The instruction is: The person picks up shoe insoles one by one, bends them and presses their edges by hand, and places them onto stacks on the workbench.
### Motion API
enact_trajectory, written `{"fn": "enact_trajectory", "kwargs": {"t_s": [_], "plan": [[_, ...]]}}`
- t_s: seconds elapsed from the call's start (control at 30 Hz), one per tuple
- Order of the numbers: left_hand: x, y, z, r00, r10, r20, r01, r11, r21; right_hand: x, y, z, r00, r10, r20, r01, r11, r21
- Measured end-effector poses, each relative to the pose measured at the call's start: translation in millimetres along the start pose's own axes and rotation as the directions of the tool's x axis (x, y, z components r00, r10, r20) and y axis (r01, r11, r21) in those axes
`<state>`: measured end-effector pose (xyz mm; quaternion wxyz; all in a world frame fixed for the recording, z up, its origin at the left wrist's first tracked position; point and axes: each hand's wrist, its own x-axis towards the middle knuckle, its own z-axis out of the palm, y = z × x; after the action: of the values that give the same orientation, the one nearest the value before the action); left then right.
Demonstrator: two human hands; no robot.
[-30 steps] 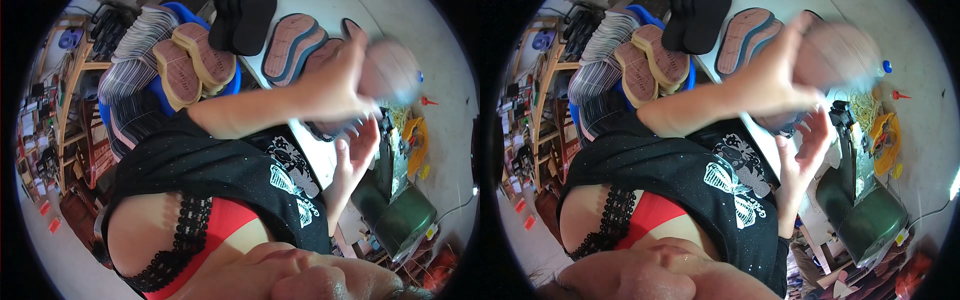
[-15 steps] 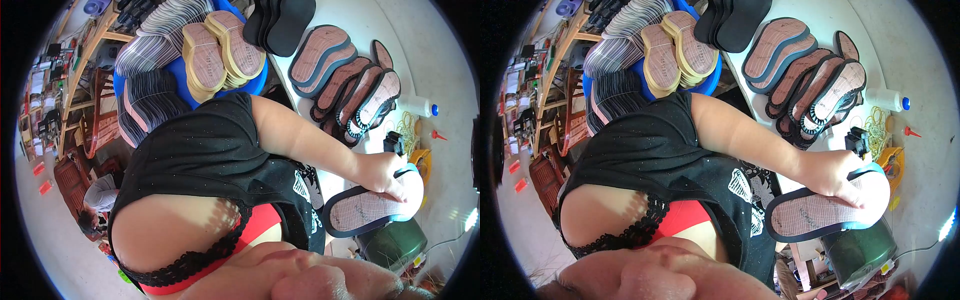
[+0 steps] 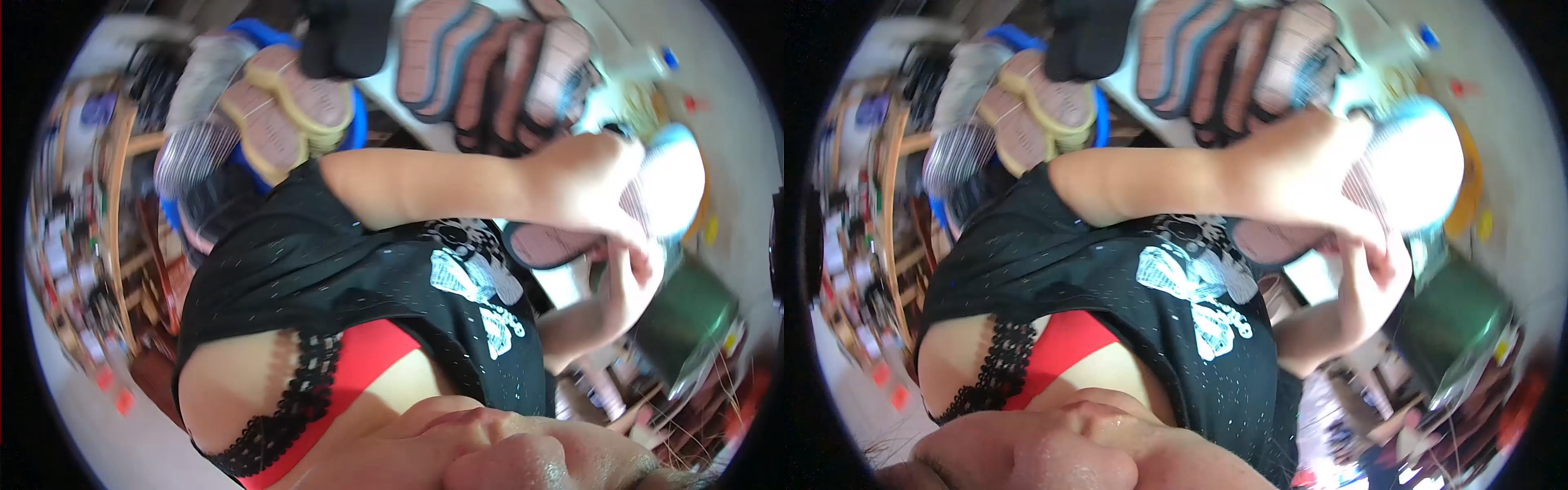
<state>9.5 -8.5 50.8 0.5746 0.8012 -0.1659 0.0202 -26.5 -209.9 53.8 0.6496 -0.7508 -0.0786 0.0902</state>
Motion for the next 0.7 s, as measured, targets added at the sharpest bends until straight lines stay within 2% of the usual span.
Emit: {"fn": "enact_trajectory", "kwargs": {"t_s": [0.03, 0.07, 0.1, 0.17, 0.23, 0.3, 0.37, 0.47, 0.57, 0.7], "plan": [[1, -1, 3, 0.998, -0.061, -0.004, 0.061, 0.998, -0.014, 3, -11, 9, 1.000, 0.031, 0.007, -0.031, 0.999, -0.041], [5, -6, 3, 0.995, -0.067, 0.069, 0.083, 0.960, -0.268, 5, -19, 19, 0.992, 0.125, -0.018, -0.124, 0.989, 0.077], [10, -10, 3, 0.986, -0.070, 0.150, 0.136, 0.860, -0.493, 9, -22, 26, 0.978, 0.206, -0.030, -0.195, 0.959, 0.206], [14, -25, 16, 0.970, -0.077, 0.233, 0.233, 0.587, -0.776, 15, 9, 17, 0.987, 0.087, 0.136, -0.121, 0.954, 0.273], [11, -17, 18, 0.975, -0.163, 0.152, 0.221, 0.612, -0.759, 18, 24, 20, 0.968, 0.154, 0.200, -0.222, 0.897, 0.382], [13, -24, 18, 0.997, -0.055, 0.056, 0.078, 0.806, -0.587, 17, 32, 20, 0.965, 0.145, 0.217, -0.227, 0.875, 0.427], [15, -20, 28, 0.979, 0.045, -0.199, -0.128, 0.894, -0.428, 21, 31, 16, 0.987, 0.111, 0.118, -0.141, 0.948, 0.286], [30, -32, 31, 0.991, 0.057, -0.118, -0.098, 0.919, -0.381, 29, 33, 17, 0.993, 0.087, -0.081, -0.066, 0.970, 0.233], [47, -41, 32, 0.996, -0.094, 0.001, 0.077, 0.809, -0.583, 34, 31, 17, 0.981, 0.118, -0.151, -0.072, 0.957, 0.280], [66, -66, 38, 0.984, -0.162, -0.068, 0.126, 0.919, -0.373, 45, 44, 13, 0.972, 0.081, -0.221, -0.026, 0.970, 0.242]]}}
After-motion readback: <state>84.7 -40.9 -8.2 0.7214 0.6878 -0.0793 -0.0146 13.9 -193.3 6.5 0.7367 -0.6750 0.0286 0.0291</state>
